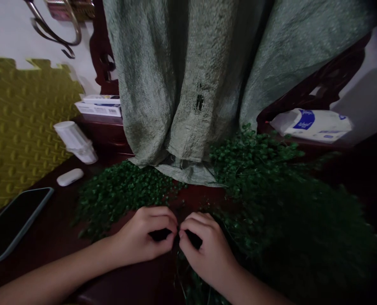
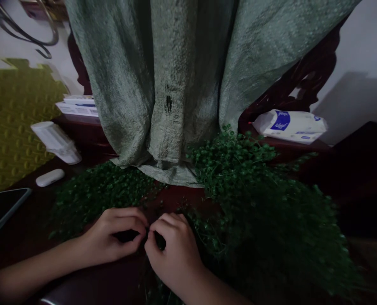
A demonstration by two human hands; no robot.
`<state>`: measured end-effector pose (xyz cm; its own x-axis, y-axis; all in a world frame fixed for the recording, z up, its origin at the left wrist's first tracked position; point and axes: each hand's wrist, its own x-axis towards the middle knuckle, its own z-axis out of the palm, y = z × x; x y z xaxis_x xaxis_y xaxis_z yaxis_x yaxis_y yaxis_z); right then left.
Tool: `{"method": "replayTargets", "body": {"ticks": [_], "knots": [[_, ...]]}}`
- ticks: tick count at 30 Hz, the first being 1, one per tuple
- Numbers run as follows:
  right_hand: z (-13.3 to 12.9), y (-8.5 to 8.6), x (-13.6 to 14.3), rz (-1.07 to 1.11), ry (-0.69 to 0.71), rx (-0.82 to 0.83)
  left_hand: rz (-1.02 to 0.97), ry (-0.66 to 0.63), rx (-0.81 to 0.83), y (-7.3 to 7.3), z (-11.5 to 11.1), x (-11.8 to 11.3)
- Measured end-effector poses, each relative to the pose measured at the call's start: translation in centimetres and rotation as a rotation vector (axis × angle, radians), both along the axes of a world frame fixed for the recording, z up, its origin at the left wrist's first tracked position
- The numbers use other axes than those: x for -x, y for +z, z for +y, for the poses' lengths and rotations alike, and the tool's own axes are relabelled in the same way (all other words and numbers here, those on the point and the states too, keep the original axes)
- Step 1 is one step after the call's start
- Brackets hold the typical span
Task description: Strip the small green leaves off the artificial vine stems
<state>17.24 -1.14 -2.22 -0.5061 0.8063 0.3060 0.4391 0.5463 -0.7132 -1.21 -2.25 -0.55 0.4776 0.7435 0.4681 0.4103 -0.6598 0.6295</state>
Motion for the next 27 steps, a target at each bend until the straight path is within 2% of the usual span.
{"method": "replayTargets", "body": {"ticks": [11,22,27], "knots": [[-0.18,-0.36,0.20,-0.045,-0.001,-0.143,0.087,-0.055,-0.041,-0.29,-0.81,-0.27],[-0.24,0.05,0.21,0.162,0.093,-0.023,0.057,-0.127,0.157,-0.08,-0.77,-0.23],[-0.16,0.53,0.18,0.250,0.086,0.013,-0.025,-0.094,0.212,-0.22,-0.82,-0.37]]}}
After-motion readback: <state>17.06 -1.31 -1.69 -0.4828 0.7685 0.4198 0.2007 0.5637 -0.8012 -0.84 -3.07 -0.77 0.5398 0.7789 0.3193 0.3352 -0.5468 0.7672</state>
